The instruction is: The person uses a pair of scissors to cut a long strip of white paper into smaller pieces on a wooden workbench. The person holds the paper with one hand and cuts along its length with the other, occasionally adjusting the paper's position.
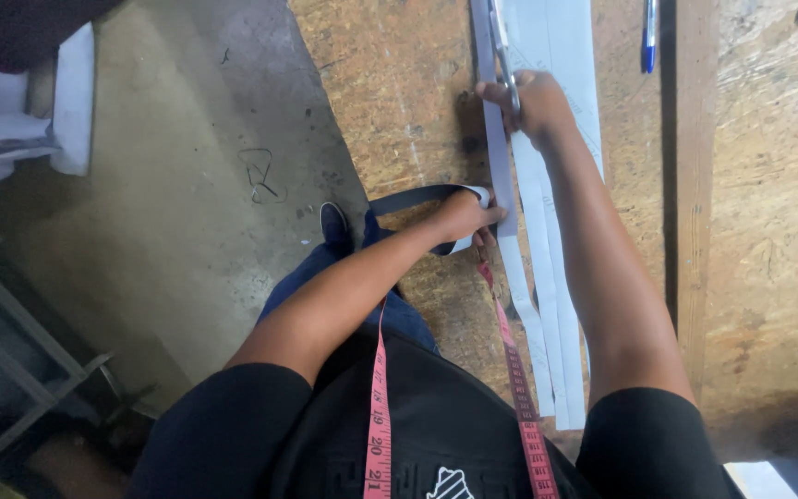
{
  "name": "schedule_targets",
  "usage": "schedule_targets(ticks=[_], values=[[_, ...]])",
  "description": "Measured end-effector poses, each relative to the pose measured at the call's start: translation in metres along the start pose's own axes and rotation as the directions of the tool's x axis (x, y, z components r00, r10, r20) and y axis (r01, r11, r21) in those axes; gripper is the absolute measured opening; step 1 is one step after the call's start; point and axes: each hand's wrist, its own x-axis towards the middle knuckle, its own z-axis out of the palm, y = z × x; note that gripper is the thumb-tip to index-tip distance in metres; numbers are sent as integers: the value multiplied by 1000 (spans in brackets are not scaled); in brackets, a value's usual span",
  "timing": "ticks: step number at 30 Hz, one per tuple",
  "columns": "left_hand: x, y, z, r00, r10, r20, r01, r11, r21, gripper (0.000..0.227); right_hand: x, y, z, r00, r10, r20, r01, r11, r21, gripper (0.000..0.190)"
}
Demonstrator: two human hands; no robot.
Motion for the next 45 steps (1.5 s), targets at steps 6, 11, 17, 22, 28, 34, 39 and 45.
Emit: schedule_targets(ticks=[6, 11, 17, 22, 28, 34, 39, 45], values=[[4, -7, -2, 990, 125, 59, -119, 988, -95, 18, 11, -19, -1, 1000, -1, -11, 2, 998, 69, 54], [9, -11, 0, 994, 102, 41, -99, 992, -83, 22, 12, -14, 1, 998, -23, -56, 24, 1000, 15, 45], [29, -32, 5, 990, 131, 46, -122, 981, -149, 21, 18, -21, -1, 1000, -20, 1, 20, 989, 145, 51], [26, -30, 9, 995, 96, 21, -90, 976, -198, 22, 33, -45, -4, 999, -35, 12, 34, 996, 78, 53], [39, -46, 1, 980, 161, 121, -135, 972, -194, 24, 50, -32, 1, 998, -18, -63, 31, 975, 218, 37], [37, -45, -1, 976, 160, 146, -129, 971, -202, 24, 51, -31, -1, 993, 36, -116, -21, 991, 130, 35], [12, -24, -8, 968, 209, 139, -170, 954, -248, 19, 57, -23, 2, 991, 64, -116, -51, 993, 107, 40], [25, -29, -3, 970, 195, 148, -164, 966, -198, 25, 57, -26, 2, 987, 26, -158, -18, 998, 54, 40]])
